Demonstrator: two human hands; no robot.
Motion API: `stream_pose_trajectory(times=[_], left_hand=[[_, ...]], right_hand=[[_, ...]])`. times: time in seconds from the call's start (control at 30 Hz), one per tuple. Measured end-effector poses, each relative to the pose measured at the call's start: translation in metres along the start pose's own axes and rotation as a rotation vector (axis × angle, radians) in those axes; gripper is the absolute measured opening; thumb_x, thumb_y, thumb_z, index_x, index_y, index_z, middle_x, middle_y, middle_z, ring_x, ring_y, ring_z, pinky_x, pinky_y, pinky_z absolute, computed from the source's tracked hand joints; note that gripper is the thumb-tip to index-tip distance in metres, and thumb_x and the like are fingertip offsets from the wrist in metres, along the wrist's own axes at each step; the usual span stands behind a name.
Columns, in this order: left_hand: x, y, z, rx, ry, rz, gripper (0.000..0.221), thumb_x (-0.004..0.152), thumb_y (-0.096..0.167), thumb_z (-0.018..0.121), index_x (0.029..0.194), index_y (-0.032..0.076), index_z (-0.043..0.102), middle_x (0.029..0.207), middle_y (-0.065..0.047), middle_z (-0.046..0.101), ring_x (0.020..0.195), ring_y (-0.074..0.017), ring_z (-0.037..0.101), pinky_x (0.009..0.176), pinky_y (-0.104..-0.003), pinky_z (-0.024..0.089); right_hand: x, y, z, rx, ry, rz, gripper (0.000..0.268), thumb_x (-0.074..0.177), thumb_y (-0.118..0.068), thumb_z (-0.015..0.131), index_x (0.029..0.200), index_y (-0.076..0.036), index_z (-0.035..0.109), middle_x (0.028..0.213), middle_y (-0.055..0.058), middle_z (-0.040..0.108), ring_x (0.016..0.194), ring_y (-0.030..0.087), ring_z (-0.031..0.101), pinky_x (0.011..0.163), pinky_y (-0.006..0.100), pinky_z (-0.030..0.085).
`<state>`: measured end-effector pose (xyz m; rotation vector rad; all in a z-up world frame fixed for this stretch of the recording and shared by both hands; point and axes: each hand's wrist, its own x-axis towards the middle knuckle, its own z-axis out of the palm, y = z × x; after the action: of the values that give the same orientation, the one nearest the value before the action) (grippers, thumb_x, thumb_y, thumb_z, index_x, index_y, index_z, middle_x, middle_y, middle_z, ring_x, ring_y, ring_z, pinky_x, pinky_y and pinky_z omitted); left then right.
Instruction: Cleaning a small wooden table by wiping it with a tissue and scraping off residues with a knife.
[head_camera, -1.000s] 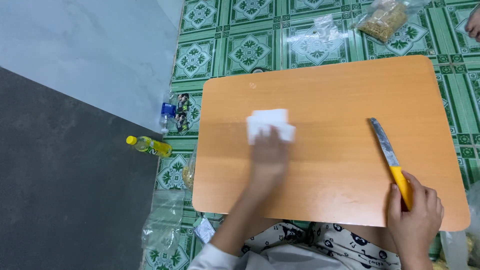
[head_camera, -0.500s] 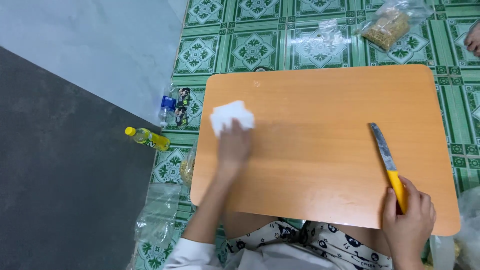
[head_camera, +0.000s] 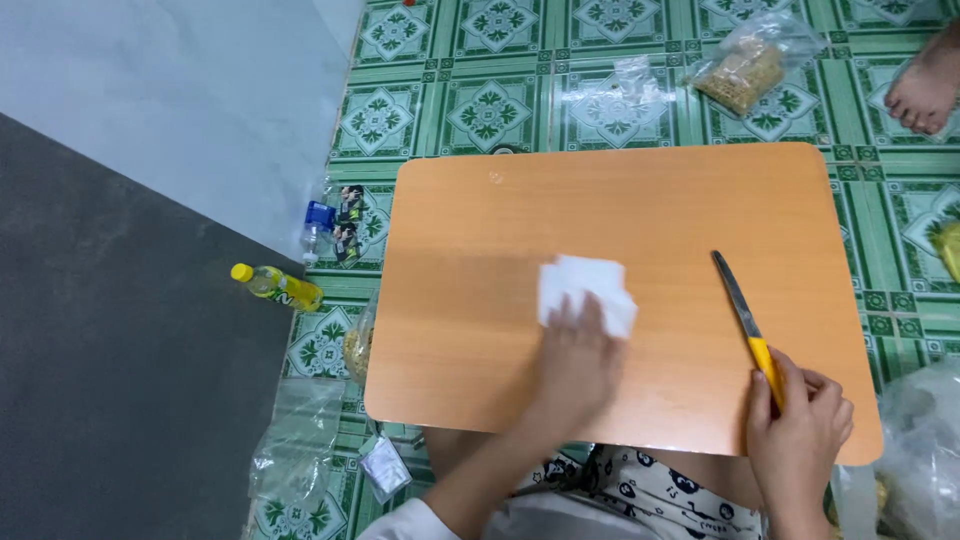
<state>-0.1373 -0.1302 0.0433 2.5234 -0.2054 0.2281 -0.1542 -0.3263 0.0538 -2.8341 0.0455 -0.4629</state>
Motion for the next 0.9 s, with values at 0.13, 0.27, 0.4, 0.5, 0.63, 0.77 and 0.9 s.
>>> stream_pose_trajectory(times=[0.13,0.27,0.4,0.5,0.63,0.77,0.9], left_hand=[[-0.008,0.022,-0.014,0.011,-0.145,-0.004,0.055,0.085,0.028,0.024,0.12,-0.015,0.023,0.129,-0.028,0.019,0.121,-0.0426,0.009,0.097,-0.048,0.005],[-0.013,0.014,-0.05,-0.108,-0.145,0.035,0.045,0.082,0.018,0.028,0.119,-0.009,0.029,0.129,-0.021,0.026,0.122,-0.0333,0.017,0.099,-0.04,0.012],[-0.031,-0.004,-0.09,0.119,0.125,0.271,0.04,0.074,0.003,0.038,0.109,-0.017,0.035,0.116,-0.03,0.036,0.113,-0.0418,0.031,0.097,-0.047,0.02],[-0.049,-0.048,-0.091,-0.545,0.38,-0.172,0.041,0.079,0.011,0.033,0.117,-0.004,0.038,0.118,-0.022,0.038,0.116,-0.0349,0.03,0.094,-0.038,0.029],[-0.054,-0.081,-0.122,-0.024,0.463,-0.403,0.04,0.087,0.026,0.031,0.118,0.001,0.039,0.115,-0.019,0.043,0.11,-0.0342,0.038,0.094,-0.041,0.027],[-0.059,-0.099,-0.127,0.137,0.267,-0.81,0.052,0.087,0.041,0.021,0.129,0.009,0.024,0.12,-0.017,0.04,0.114,-0.0317,0.034,0.092,-0.045,0.026],[-0.066,-0.117,-0.109,0.288,0.258,-0.833,0.048,0.087,0.039,0.025,0.123,0.008,0.034,0.109,-0.017,0.048,0.1,-0.033,0.047,0.083,-0.043,0.036]], right_hand=[[0.007,0.006,0.001,0.004,0.034,-0.02,0.031,0.083,-0.014,0.054,0.113,-0.006,0.057,0.094,0.018,0.045,0.084,0.029,0.042,0.077,0.038,0.033],[0.024,-0.033,-0.02,0.123,0.01,-0.154,0.035,0.075,-0.016,0.06,0.104,0.002,0.054,0.102,0.021,0.045,0.094,0.032,0.042,0.079,0.039,0.034],[0.037,-0.086,-0.018,0.404,-0.183,-0.547,0.034,0.069,-0.017,0.057,0.1,-0.006,0.053,0.108,0.011,0.05,0.098,0.024,0.049,0.079,0.032,0.042],[0.046,-0.102,-0.003,0.408,-0.396,-0.618,0.04,0.073,-0.021,0.055,0.109,-0.004,0.049,0.114,0.017,0.047,0.11,0.032,0.041,0.093,0.04,0.032],[0.051,-0.114,-0.004,0.4,-0.519,-0.611,0.038,0.077,-0.02,0.051,0.112,-0.006,0.048,0.117,0.015,0.046,0.11,0.031,0.04,0.094,0.039,0.031],[0.062,-0.118,0.012,0.321,-0.533,-0.566,0.033,0.08,-0.012,0.041,0.112,-0.013,0.049,0.117,0.008,0.048,0.11,0.029,0.042,0.09,0.04,0.036],[0.09,-0.129,0.062,0.177,-0.414,-0.522,0.031,0.086,-0.019,0.036,0.115,-0.02,0.048,0.115,0.005,0.05,0.106,0.025,0.047,0.082,0.041,0.042]])
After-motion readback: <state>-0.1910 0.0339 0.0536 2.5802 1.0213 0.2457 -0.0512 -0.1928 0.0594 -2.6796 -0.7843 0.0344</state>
